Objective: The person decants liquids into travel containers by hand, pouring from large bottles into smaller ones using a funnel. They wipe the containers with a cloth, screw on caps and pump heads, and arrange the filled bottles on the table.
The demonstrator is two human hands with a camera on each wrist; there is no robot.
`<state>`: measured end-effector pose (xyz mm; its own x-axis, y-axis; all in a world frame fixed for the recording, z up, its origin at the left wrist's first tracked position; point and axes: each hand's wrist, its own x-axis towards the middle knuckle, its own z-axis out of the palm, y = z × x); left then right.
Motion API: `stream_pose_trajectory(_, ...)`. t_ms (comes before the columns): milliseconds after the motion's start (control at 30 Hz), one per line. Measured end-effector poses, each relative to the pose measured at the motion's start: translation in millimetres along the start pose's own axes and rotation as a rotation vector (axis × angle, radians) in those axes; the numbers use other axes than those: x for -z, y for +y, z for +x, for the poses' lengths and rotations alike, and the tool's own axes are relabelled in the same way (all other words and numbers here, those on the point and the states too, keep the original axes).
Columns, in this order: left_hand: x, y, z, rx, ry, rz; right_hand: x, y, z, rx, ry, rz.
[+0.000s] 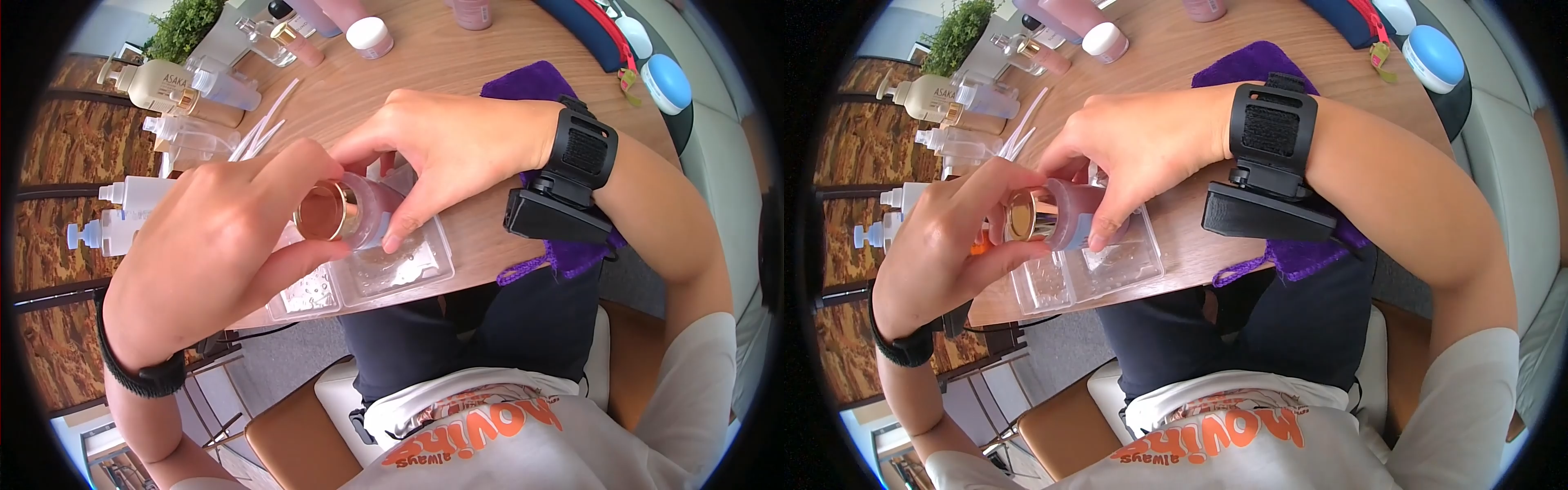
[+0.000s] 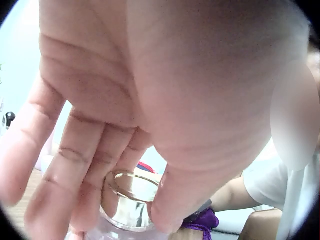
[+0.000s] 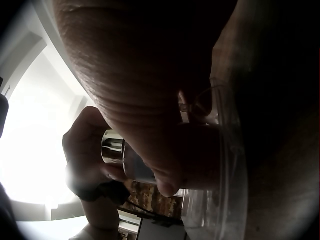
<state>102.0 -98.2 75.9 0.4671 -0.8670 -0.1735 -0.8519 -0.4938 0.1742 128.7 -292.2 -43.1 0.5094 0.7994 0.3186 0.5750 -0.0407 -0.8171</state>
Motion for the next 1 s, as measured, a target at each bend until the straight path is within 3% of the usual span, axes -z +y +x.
stream_pose_trajectory(633, -3, 1, 2, 0.002, 0.002, 0.063, -1, 0, 1, 0.02, 0.023, 0.024)
stream_pose_trajectory(867, -2, 3, 1, 0.024, 0.018, 0.048, 3, -9, 0, -0.067, -0.016, 0.013)
stream_pose_trajectory(1000, 3, 11, -1, 0.211, 0.08, 0.124, 2, -10, -1, -0.075, 0.018, 0.015)
